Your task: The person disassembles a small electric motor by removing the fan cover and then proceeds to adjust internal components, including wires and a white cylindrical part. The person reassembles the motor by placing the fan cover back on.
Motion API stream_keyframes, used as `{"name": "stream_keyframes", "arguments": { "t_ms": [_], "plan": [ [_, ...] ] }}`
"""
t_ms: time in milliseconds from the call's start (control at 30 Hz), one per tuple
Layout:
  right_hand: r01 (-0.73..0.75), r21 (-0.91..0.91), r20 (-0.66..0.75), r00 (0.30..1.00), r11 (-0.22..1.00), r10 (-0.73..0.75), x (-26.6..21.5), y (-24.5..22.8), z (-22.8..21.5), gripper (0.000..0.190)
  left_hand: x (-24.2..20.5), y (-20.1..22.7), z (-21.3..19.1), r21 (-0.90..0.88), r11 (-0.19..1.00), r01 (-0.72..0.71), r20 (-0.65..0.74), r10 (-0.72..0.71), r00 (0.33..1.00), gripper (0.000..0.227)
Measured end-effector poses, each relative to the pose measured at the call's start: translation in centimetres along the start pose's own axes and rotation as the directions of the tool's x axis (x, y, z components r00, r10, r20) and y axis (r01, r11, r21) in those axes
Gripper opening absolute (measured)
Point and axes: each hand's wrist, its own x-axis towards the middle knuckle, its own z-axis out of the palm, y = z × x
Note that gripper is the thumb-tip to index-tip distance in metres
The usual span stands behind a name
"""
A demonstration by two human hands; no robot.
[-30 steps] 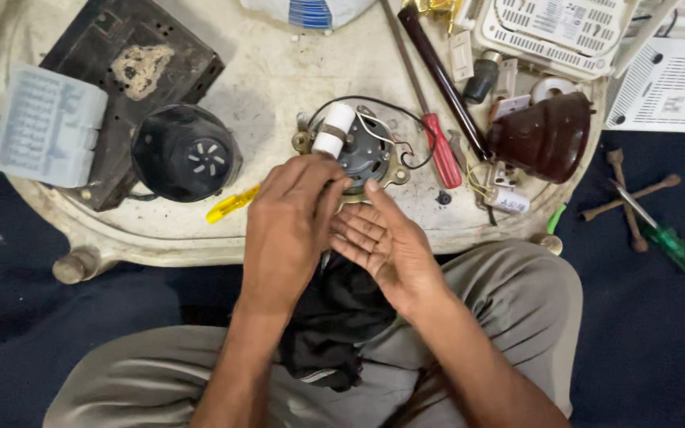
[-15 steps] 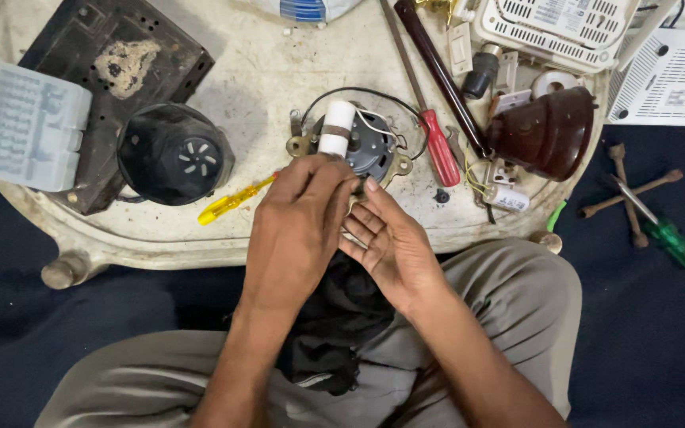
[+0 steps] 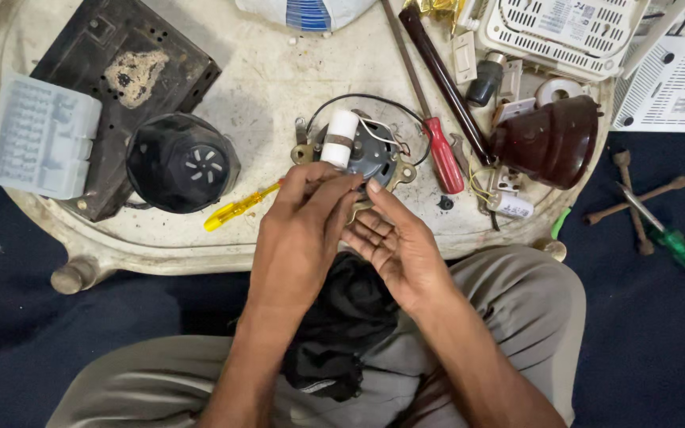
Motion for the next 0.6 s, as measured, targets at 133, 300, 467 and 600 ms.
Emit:
{"name": "stream_keyframes", "arguments": {
  "t_ms": [133, 300, 467, 600],
  "plan": [
    [0.014, 0.025, 0.024, 1.000, 1.000, -0.015, 0.0, -0.2, -0.5, 0.041, -0.2, 0.4, 0.7, 0.132, 0.991, 0.008, 0.031, -0.013, 0.999, 0.019],
    [0.044, 0.037, 0.097, 0.994, 0.998, -0.047, 0.1, -0.3, -1.2, 0.031, -0.7, 0.8, 1.3, 0.209, 0.977, 0.039, -0.013, -0.037, 0.999, 0.017],
    [0.021, 0.054, 0.158, 0.987, 0.998, -0.029, 0.2, -0.4, -1.9, 0.026, -1.0, 0.5, 1.1, 0.151, 0.988, 0.026, 0.019, -0.029, 0.999, 0.017],
    [0.010, 0.032, 0.185, 0.983, 0.999, -0.015, 0.5, -0.7, -2.3, 0.025, -1.2, 0.5, 0.0, 0.230, 0.965, -0.123, 0.078, 0.108, 0.991, 0.022]
  ]
}}
